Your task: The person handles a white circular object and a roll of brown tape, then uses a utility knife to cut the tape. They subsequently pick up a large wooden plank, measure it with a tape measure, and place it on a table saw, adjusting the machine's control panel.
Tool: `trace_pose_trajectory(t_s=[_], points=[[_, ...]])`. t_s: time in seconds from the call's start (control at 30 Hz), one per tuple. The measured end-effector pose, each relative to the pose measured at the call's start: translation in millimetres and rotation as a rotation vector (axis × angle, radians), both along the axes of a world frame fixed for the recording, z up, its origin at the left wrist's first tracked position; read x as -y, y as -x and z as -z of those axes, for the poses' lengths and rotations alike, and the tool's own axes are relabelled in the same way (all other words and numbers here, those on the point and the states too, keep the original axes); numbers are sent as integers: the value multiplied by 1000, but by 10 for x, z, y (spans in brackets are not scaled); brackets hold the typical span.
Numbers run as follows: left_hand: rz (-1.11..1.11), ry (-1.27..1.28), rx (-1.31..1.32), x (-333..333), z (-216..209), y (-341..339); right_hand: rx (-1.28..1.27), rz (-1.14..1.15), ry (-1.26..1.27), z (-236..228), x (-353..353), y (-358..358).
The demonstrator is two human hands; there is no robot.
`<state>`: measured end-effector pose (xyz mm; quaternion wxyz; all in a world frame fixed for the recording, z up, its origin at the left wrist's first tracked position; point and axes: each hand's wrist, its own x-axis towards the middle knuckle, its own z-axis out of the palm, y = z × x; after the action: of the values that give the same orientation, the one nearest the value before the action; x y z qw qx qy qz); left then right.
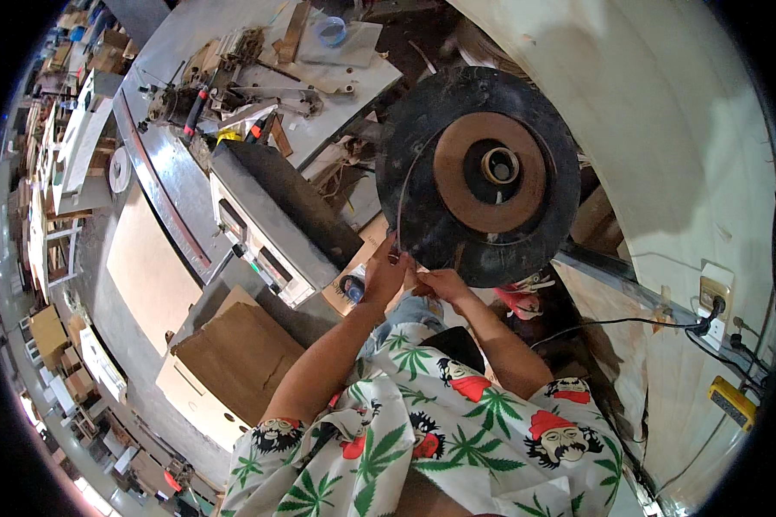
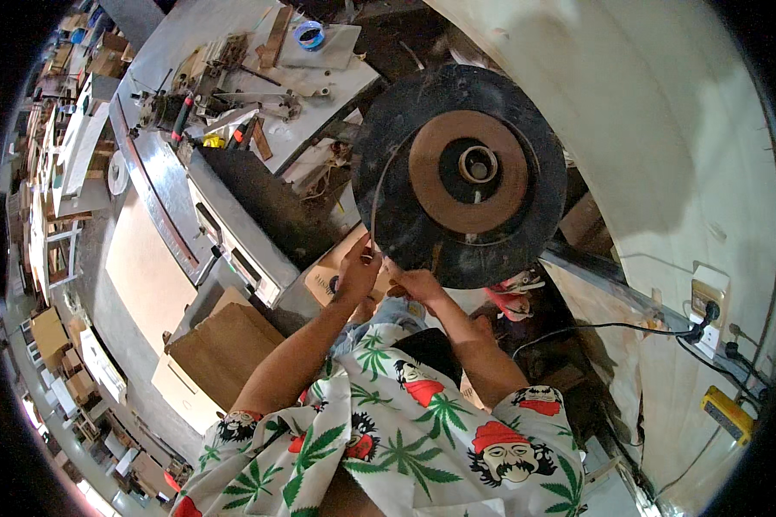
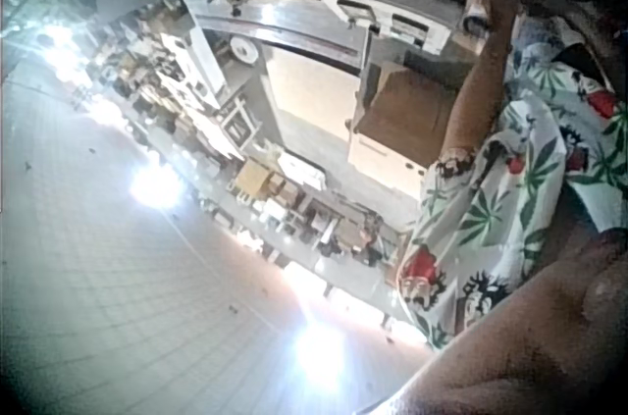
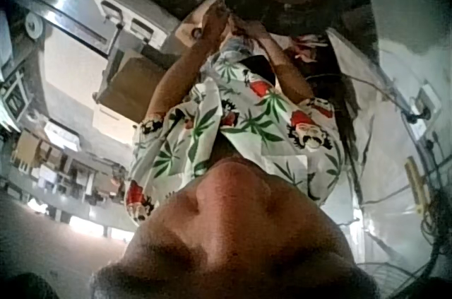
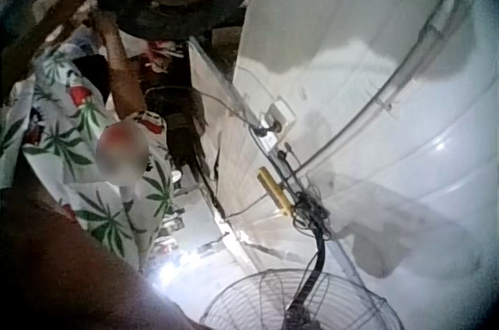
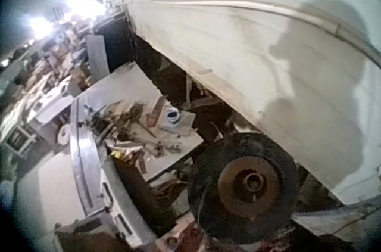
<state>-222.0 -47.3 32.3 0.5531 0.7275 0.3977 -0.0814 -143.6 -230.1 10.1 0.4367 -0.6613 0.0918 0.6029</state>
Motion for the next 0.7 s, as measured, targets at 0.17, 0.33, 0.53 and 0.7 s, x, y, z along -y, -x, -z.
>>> trace_pose_trajectory(t_s=[0.17,0.33,0.53,0.7], points=[[133,-134,52,-89,167,167,1114,-513,-268,-615,-448,-329],[282,-186,185,-169,51,271,1287,-871,-439,-286,-607,-731],[386,-211,254,-246,-28,442,1063,-972,-521,-280,-560,-983],[488,-132,266,-301,-140,384,864,-982,-508,-434,-408,-1159]])
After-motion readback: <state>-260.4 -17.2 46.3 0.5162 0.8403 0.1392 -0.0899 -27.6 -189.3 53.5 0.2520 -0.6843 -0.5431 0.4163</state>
